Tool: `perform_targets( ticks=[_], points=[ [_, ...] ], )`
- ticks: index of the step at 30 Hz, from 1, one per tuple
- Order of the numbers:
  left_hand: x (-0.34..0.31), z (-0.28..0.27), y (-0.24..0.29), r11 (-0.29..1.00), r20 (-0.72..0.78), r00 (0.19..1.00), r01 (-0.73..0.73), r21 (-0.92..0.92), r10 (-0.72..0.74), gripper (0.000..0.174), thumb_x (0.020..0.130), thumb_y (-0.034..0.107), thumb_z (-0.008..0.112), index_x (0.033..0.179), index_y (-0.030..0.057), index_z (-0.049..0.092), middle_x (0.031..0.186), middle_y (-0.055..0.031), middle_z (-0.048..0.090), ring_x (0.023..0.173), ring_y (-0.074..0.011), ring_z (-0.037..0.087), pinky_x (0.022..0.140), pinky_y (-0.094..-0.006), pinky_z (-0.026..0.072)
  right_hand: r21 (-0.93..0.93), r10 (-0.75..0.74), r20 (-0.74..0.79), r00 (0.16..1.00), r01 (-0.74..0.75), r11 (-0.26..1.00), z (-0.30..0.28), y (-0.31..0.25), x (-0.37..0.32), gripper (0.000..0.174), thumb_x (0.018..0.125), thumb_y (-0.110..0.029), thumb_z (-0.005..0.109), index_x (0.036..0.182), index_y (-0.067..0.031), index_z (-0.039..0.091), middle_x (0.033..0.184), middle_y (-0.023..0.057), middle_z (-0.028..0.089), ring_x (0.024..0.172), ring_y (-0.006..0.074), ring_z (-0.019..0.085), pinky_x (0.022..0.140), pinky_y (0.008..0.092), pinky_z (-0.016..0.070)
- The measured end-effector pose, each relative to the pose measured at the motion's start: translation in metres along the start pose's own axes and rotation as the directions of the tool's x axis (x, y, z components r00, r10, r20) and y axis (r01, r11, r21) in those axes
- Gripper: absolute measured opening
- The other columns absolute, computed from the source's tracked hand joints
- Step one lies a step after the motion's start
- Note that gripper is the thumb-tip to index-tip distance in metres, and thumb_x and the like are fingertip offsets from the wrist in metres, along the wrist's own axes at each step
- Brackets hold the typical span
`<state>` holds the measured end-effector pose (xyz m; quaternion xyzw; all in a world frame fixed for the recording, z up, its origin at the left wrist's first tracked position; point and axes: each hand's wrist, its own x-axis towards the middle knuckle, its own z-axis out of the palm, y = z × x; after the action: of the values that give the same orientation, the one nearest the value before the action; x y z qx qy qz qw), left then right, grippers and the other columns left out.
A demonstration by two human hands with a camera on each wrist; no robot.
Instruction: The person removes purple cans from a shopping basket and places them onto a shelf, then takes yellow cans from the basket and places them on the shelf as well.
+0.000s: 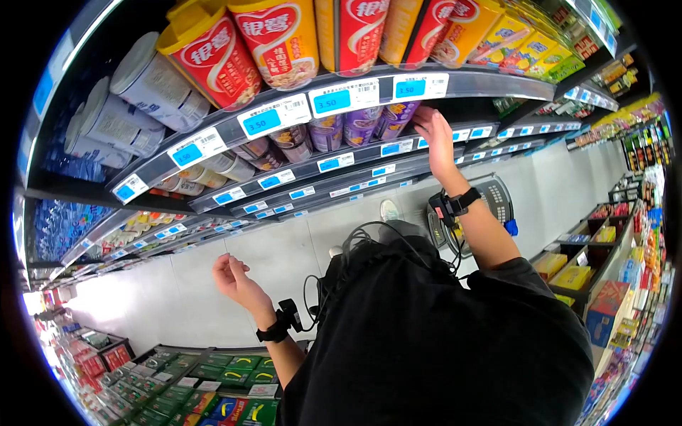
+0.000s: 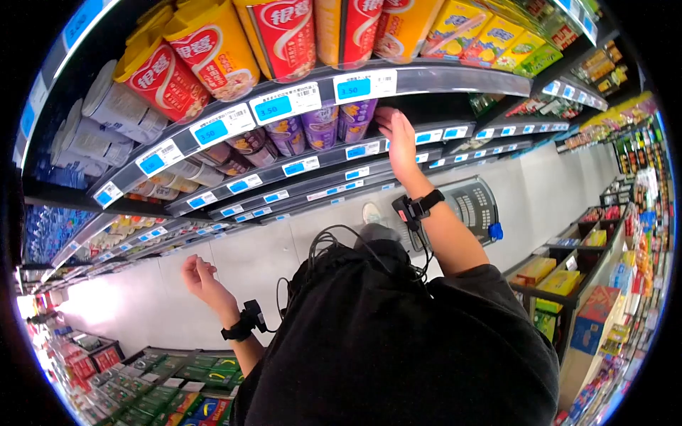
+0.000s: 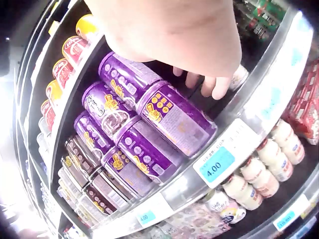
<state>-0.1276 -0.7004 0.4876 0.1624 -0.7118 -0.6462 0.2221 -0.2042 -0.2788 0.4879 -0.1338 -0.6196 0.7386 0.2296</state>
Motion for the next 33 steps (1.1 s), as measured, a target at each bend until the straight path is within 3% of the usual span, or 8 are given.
perform_targets(
  ticks=[3,7,10,13,14,16,22,33],
  points=[
    [0.002,0.011,-0.008,0.998,0.078,0.997,0.024,-0.050,-0.020,0.009,0.091,0.007,0.052,0.098,0.0025,0.055,0.081,-0.0014,0.051,0.069,-0.0078,0.046,0.061,-0.0220,0.0389,-0.143,-0.027,-0.066,0.997,0.017,0.990,-0.022,-0.001,-0.030,0.041,0.102,-0.033,0.034,0.115,0.0005,0.054,0.109,0.0128,0.061,0.103,0.0205,0.059,0.091,0.0336,0.0456],
    [-0.001,0.028,-0.032,0.996,0.242,0.968,0.079,-0.039,-0.068,0.009,0.091,0.007,0.052,0.098,0.0028,0.056,0.083,-0.0017,0.052,0.070,-0.0076,0.046,0.060,-0.0226,0.0394,-0.127,0.015,-0.190,0.982,-0.040,0.991,-0.060,0.015,-0.073,0.038,0.101,-0.031,0.038,0.104,0.0010,0.057,0.086,0.0072,0.062,0.081,0.0158,0.061,0.081,0.0294,0.0477],
    [-0.015,0.044,-0.066,0.968,0.352,0.906,0.252,-0.003,-0.235,0.009,0.090,0.007,0.053,0.099,0.0046,0.056,0.085,-0.0011,0.053,0.072,-0.0076,0.047,0.060,-0.0231,0.0401,-0.177,0.088,-0.243,0.966,-0.133,0.975,-0.091,0.026,-0.111,0.036,0.100,-0.030,0.040,0.103,0.0017,0.058,0.082,0.0069,0.061,0.077,0.0148,0.060,0.076,0.0283,0.0474],
    [-0.034,0.058,-0.087,0.819,0.435,0.753,0.570,-0.059,-0.493,0.010,0.087,0.006,0.055,0.097,0.0073,0.057,0.087,0.0000,0.053,0.072,-0.0091,0.049,0.061,-0.0238,0.0410,-0.176,0.123,-0.303,0.945,-0.183,0.967,-0.116,0.029,-0.145,0.034,0.100,-0.028,0.042,0.098,0.0018,0.060,0.080,0.0061,0.061,0.073,0.0128,0.059,0.072,0.0270,0.0477],
    [-0.041,0.061,-0.090,0.815,0.433,0.748,0.577,-0.050,-0.503,0.010,0.087,0.006,0.055,0.097,0.0073,0.057,0.087,0.0000,0.053,0.072,-0.0091,0.049,0.061,-0.0238,0.0410,-0.200,0.127,-0.344,0.930,-0.205,0.958,-0.121,0.028,-0.153,0.034,0.100,-0.026,0.042,0.096,0.0011,0.061,0.079,0.0059,0.062,0.071,0.0118,0.058,0.071,0.0261,0.0484],
    [-0.054,0.067,-0.090,0.727,0.499,0.637,0.686,-0.019,-0.588,0.014,0.087,0.011,0.056,0.101,0.0090,0.057,0.091,-0.0010,0.054,0.076,-0.0106,0.050,0.065,-0.0253,0.0419,-0.217,0.117,-0.370,0.922,-0.209,0.954,-0.133,0.028,-0.167,0.034,0.100,-0.027,0.043,0.096,0.0017,0.061,0.079,0.0058,0.062,0.072,0.0118,0.059,0.070,0.0254,0.0478],
    [-0.087,0.084,-0.084,0.738,0.536,0.610,0.673,0.038,-0.584,0.014,0.087,0.011,0.055,0.101,0.0087,0.056,0.089,-0.0009,0.053,0.075,-0.0109,0.050,0.065,-0.0254,0.0414,-0.289,0.188,-0.432,0.882,-0.333,0.898,-0.165,0.039,-0.189,0.035,0.100,-0.029,0.043,0.096,0.0006,0.061,0.080,0.0049,0.061,0.075,0.0121,0.059,0.072,0.0269,0.0491],
    [-0.166,0.156,-0.057,0.830,0.540,0.659,0.538,0.148,-0.524,0.013,0.086,0.011,0.056,0.098,0.0088,0.057,0.088,0.0000,0.053,0.074,-0.0113,0.051,0.063,-0.0258,0.0420,-0.156,0.221,-0.406,0.887,-0.306,0.939,-0.285,0.036,-0.191,0.036,0.100,-0.030,0.042,0.095,0.0003,0.061,0.078,0.0042,0.060,0.075,0.0118,0.058,0.073,0.0269,0.0488]
  ],
)
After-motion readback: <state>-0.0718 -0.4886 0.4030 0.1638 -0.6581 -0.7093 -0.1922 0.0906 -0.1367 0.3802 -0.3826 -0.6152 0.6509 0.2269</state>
